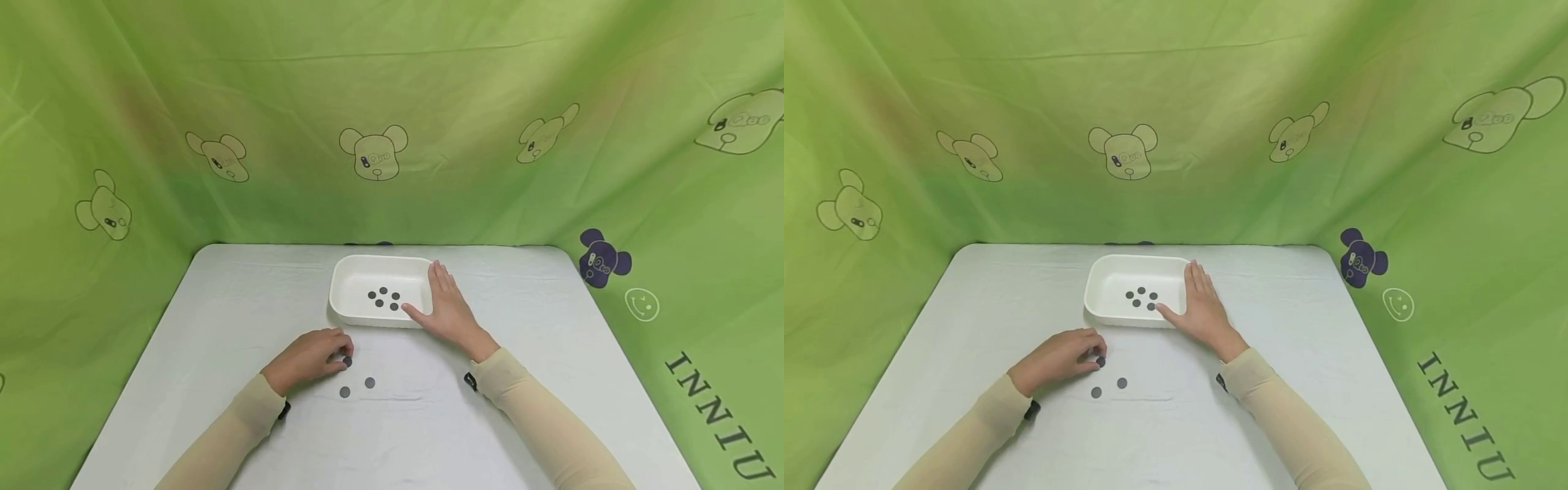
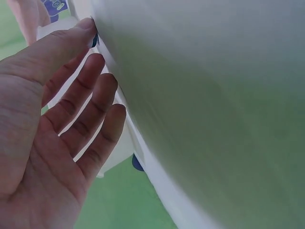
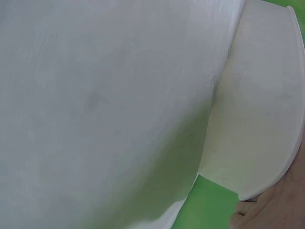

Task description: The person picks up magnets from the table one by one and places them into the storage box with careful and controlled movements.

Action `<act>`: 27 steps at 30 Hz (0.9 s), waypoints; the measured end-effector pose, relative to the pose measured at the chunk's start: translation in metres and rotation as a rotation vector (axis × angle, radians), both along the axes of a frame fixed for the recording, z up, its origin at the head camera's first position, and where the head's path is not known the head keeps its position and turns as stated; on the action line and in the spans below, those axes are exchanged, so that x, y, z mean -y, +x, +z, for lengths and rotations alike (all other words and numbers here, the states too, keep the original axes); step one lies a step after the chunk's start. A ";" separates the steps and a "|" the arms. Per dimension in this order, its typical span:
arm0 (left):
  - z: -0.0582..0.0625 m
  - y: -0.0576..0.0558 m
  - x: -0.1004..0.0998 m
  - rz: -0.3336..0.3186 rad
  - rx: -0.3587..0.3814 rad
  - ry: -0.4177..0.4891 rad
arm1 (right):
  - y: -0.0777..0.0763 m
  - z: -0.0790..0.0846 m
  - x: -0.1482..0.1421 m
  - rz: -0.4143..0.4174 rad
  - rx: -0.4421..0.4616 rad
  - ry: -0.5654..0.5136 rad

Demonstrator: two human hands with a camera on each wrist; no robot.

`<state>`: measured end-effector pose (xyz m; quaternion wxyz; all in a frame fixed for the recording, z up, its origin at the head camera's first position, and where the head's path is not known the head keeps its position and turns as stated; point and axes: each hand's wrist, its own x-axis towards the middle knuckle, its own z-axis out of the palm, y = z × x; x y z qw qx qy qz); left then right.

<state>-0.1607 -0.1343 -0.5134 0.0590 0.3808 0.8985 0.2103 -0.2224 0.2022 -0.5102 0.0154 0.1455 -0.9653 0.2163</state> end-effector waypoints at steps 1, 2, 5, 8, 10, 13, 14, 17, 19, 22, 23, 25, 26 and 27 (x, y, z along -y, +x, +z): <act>0.000 0.000 0.000 -0.002 -0.001 -0.003 | 0.000 0.000 0.000 -0.001 0.000 0.002; -0.001 0.000 -0.001 -0.004 -0.003 -0.005 | 0.000 0.000 0.000 0.000 -0.002 0.002; -0.002 0.000 -0.002 -0.008 -0.008 -0.006 | 0.000 0.000 0.000 -0.002 0.009 0.007; -0.003 0.001 -0.002 -0.014 -0.008 0.000 | 0.000 0.000 -0.001 -0.005 0.018 0.013; -0.002 0.003 -0.003 -0.015 -0.004 0.007 | 0.000 0.000 -0.001 -0.006 0.026 0.015; -0.001 0.005 -0.003 -0.013 0.002 0.018 | 0.000 0.000 -0.001 -0.004 0.023 0.009; 0.000 0.006 -0.004 -0.012 0.003 0.021 | 0.000 0.000 -0.001 -0.005 0.021 0.007; 0.001 0.007 -0.004 -0.012 0.000 0.026 | 0.000 0.000 0.000 0.000 0.002 0.003; 0.002 0.007 -0.005 -0.013 0.001 0.023 | 0.000 -0.001 0.000 0.001 -0.006 0.004; 0.002 0.007 -0.005 -0.015 0.007 0.014 | 0.000 -0.001 -0.001 0.000 -0.006 0.008; 0.002 0.007 -0.005 -0.017 0.007 0.012 | 0.000 -0.001 -0.001 0.001 -0.006 0.010; 0.002 0.007 -0.005 -0.025 0.004 0.016 | 0.000 -0.001 -0.001 0.001 -0.002 0.012; 0.002 0.007 -0.006 -0.027 0.000 0.019 | 0.000 -0.001 -0.001 0.001 0.001 0.011; 0.002 0.007 -0.006 -0.029 -0.002 0.023 | 0.000 -0.001 -0.001 0.001 0.006 0.010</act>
